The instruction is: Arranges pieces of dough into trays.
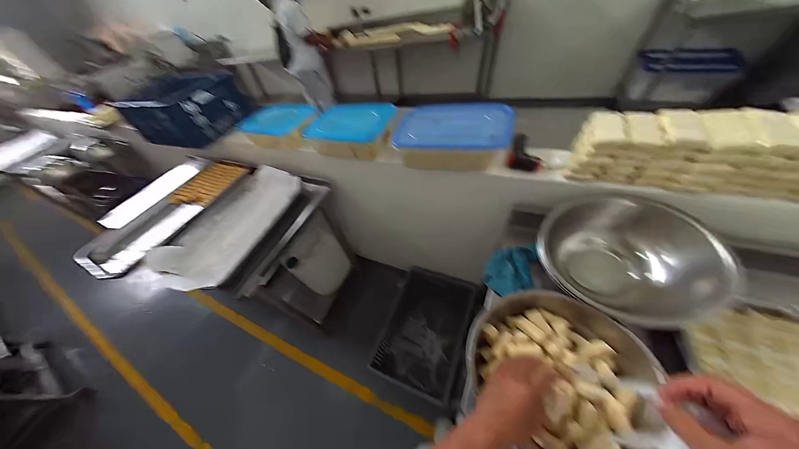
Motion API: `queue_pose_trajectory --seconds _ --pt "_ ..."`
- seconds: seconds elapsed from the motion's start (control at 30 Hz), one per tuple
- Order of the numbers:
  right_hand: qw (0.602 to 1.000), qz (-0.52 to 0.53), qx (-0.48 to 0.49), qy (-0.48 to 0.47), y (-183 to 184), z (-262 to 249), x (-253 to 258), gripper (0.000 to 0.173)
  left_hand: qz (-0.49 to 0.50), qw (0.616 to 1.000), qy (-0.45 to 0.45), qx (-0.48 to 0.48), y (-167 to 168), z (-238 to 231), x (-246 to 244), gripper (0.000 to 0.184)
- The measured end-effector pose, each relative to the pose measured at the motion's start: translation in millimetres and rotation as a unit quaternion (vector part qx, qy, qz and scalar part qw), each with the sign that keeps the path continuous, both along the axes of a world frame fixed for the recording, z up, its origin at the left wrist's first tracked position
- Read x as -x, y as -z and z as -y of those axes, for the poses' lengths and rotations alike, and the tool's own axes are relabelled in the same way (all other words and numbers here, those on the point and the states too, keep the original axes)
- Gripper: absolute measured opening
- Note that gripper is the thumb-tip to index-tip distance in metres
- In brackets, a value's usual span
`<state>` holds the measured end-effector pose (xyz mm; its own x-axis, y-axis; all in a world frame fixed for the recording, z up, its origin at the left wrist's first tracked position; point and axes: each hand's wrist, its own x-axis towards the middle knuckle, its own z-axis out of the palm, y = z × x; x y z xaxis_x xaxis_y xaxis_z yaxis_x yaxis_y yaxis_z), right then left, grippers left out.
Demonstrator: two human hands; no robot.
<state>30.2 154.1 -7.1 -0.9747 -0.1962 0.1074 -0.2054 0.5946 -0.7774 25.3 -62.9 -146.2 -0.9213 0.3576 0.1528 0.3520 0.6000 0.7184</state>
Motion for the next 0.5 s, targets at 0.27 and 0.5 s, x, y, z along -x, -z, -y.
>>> queue_pose_trajectory --seconds 0.27,0.5 --pt "0.995 -0.075 0.064 -0.013 51.5 66.8 -0.6 0.018 0.289 0.821 -0.01 -0.493 -41.8 19.6 -22.3 0.061" --pt "0.998 -0.051 0.016 -0.026 59.1 54.1 -12.4 0.035 0.195 0.844 -0.337 -0.369 39.9 137.8 -4.3 0.032"
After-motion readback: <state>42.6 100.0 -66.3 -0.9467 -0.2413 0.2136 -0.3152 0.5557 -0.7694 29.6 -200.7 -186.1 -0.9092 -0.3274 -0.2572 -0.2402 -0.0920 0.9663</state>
